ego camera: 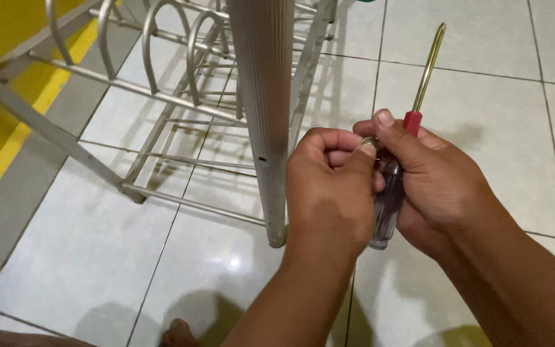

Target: The person assembles a metal dish rack by inserting and tightening screws into the frame using a screwdriver. They align the rack components, secure joints, and adjust parts to ensure stability.

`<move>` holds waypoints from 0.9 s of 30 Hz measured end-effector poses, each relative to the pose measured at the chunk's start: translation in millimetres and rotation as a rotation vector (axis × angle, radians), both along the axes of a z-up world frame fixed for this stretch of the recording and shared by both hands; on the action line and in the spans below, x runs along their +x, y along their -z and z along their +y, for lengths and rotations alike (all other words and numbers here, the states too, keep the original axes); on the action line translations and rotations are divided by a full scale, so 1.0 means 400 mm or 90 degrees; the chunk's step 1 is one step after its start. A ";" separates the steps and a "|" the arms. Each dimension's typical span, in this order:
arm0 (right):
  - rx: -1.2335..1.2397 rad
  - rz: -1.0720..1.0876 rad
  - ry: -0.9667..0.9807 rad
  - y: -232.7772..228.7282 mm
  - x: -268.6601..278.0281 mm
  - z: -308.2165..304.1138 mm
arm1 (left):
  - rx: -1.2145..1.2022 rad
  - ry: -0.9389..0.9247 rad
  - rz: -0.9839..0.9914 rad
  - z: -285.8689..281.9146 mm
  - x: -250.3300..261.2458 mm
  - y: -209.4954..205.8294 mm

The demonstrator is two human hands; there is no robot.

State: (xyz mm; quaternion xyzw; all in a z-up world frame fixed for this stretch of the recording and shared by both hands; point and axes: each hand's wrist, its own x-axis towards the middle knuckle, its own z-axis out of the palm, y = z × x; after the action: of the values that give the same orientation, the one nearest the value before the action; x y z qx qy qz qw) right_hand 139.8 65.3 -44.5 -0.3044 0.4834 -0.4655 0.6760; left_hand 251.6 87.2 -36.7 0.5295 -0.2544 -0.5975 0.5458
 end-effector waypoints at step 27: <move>0.177 0.222 0.054 -1.139 -0.139 0.017 | 0.081 0.036 -0.050 -0.014 -0.139 -1.066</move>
State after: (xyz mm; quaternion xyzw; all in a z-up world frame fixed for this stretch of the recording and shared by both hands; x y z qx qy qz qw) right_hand 84.2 72.1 411.2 -0.2639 0.6646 -0.3627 0.5976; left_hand 196.2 81.4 389.8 0.5790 -0.2521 -0.6064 0.4832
